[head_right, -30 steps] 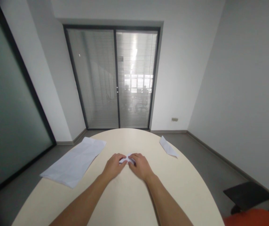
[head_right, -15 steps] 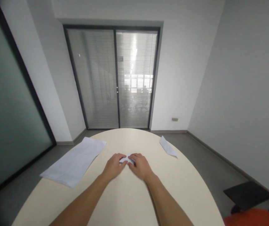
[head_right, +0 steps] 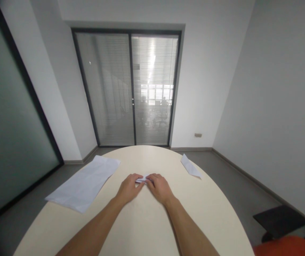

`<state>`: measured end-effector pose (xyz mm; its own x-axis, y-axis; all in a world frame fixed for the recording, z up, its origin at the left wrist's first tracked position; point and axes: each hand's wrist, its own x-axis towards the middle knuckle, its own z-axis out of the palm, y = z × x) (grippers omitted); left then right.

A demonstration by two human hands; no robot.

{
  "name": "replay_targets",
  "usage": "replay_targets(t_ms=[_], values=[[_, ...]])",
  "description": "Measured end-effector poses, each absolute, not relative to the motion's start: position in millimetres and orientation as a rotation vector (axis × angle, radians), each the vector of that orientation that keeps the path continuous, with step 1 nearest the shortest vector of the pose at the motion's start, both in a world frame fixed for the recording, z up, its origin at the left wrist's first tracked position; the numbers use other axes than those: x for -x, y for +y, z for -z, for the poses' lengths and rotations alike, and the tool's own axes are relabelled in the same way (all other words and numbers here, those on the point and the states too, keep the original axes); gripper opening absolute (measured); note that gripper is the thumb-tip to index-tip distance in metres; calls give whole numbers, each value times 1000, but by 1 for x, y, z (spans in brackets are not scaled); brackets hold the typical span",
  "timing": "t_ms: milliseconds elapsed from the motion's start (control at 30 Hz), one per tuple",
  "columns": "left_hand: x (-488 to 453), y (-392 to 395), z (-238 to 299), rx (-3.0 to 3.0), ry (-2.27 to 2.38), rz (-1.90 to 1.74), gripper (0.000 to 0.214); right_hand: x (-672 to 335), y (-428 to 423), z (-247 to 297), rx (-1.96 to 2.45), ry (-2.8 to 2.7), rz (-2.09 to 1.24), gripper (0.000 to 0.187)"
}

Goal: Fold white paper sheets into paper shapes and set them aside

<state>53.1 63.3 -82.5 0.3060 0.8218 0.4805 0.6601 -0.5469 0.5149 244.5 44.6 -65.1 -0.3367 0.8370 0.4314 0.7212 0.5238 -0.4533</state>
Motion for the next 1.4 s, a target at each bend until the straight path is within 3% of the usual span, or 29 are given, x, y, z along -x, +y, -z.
replay_targets(t_ms=[733,1400], values=[[-52,61,78,-2326,1357,-1037,23,-245,44,63,1415,-1954,-211,30],[-52,61,77,-2301,1358,-1020,18,-248,42,60,1228,-2080,-268,29]])
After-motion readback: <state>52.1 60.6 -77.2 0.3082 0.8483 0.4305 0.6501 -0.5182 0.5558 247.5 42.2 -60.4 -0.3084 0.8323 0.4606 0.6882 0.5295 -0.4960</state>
